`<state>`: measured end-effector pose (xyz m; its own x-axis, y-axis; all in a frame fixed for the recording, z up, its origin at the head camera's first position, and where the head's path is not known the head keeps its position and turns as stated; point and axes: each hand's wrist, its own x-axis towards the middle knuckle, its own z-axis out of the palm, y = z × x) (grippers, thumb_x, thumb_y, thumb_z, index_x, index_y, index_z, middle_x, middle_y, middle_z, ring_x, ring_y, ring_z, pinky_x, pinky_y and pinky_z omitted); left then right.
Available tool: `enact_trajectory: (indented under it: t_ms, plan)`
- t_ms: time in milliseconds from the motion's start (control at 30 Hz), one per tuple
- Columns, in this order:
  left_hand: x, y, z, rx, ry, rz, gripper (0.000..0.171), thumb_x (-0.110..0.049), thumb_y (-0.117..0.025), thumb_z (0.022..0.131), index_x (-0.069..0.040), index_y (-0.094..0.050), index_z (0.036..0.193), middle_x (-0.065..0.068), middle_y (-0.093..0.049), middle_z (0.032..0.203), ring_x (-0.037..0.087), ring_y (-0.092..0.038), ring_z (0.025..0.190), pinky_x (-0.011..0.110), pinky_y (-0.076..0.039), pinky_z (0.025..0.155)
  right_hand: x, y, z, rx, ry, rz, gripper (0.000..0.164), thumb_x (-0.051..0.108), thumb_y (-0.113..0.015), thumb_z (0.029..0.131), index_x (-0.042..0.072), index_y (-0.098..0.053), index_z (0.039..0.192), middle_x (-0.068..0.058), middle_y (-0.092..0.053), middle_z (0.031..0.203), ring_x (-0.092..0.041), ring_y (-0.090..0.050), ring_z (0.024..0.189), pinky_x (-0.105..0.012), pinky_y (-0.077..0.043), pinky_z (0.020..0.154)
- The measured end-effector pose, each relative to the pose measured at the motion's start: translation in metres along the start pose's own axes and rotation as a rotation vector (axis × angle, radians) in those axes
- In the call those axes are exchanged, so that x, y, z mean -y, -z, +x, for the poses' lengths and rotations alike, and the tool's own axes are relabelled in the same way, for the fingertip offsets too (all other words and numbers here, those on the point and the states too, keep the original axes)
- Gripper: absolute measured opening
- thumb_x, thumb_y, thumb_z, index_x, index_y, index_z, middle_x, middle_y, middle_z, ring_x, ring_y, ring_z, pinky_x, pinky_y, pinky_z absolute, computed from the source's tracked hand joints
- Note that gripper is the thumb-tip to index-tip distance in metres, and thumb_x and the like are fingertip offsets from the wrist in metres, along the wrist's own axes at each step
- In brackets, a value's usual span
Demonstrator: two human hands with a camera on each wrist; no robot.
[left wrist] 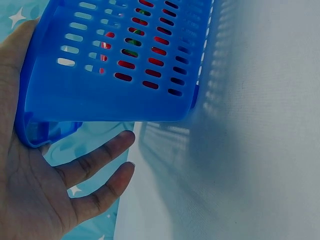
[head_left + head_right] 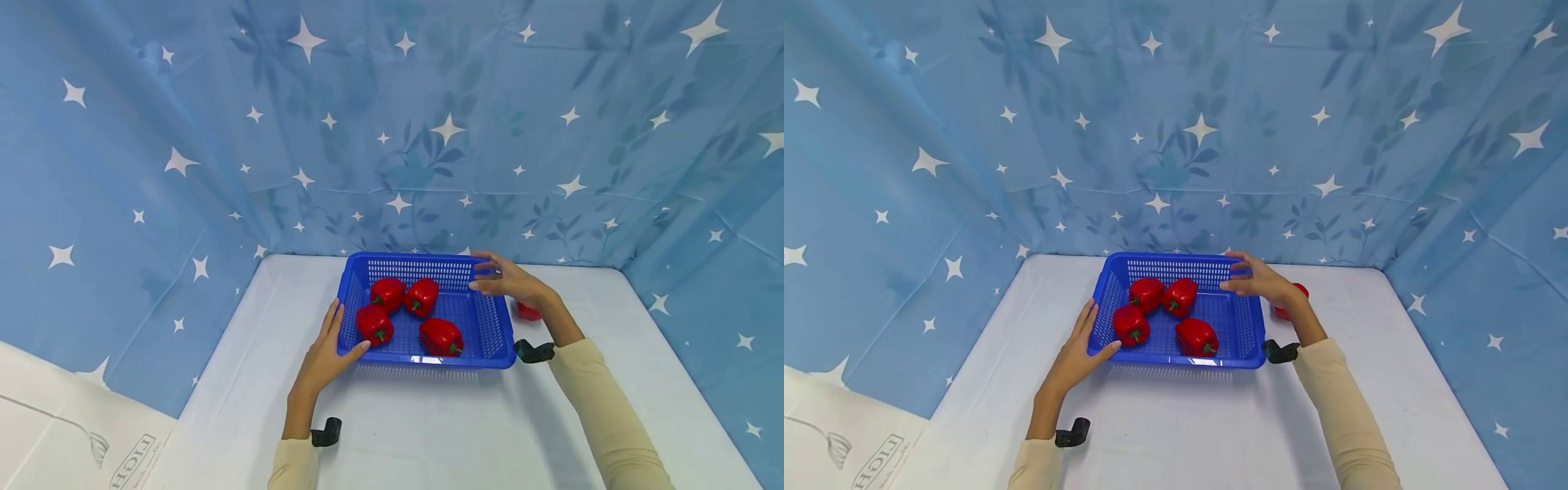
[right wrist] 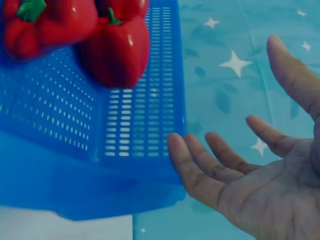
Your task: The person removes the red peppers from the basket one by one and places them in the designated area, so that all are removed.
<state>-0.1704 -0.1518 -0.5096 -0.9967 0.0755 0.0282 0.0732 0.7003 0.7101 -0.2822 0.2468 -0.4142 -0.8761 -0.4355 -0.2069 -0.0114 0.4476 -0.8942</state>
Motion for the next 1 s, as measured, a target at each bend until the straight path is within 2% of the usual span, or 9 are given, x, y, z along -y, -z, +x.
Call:
enact_trajectory:
  t_ms: [233,367,667,867,1000]
  plan:
    - [-0.001,0.0,0.0,-0.001,0.0,-0.008,0.102,-0.074,-0.057,0.08,-0.032,-0.007,0.158,-0.016,0.003,0.165,0.035,-0.021,0.15,0.065,-0.038,0.104,0.0,-0.011,0.011,0.132,-0.094,-0.004,0.085,0.031,-0.073,0.088,0.01,-0.023,0.153,-0.029,-0.025,0.155,-0.049,-0.041,0.135,-0.062,-0.04,0.105]
    - [0.0,0.0,0.001,-0.007,-0.003,-0.005,0.102,-0.074,-0.058,0.08,-0.031,-0.008,0.158,-0.014,0.001,0.165,0.035,-0.022,0.15,0.065,-0.039,0.104,-0.001,-0.018,0.016,0.189,-0.133,-0.023,0.083,0.031,-0.075,0.086,0.01,-0.029,0.152,-0.028,-0.027,0.155,-0.049,-0.039,0.136,-0.062,-0.042,0.103]
    - [0.0,0.0,0.002,0.003,-0.001,-0.01,0.101,-0.073,-0.058,0.081,-0.031,-0.007,0.158,-0.014,0.002,0.165,0.035,-0.021,0.15,0.066,-0.035,0.106,-0.003,-0.036,0.03,0.31,-0.21,-0.054,0.078,0.027,-0.078,0.082,0.009,-0.039,0.147,-0.025,-0.036,0.15,-0.043,-0.048,0.13,-0.059,-0.05,0.096]
    - [-0.002,0.0,-0.001,-0.006,-0.007,-0.01,0.101,-0.07,-0.059,0.082,-0.028,-0.008,0.158,-0.011,0.002,0.166,0.038,-0.022,0.149,0.067,-0.037,0.104,-0.002,-0.046,0.036,0.354,-0.289,-0.08,0.075,0.023,-0.079,0.081,0.011,-0.042,0.145,-0.023,-0.038,0.148,-0.039,-0.05,0.128,-0.055,-0.053,0.093]
    - [-0.002,0.0,-0.001,-0.008,-0.01,-0.01,0.101,-0.07,-0.059,0.082,-0.028,-0.009,0.158,-0.011,0.002,0.166,0.038,-0.022,0.149,0.067,-0.037,0.104,-0.001,-0.05,0.038,0.379,-0.308,-0.107,0.076,0.022,-0.08,0.08,0.011,-0.042,0.145,-0.024,-0.038,0.148,-0.038,-0.051,0.126,-0.054,-0.055,0.09]
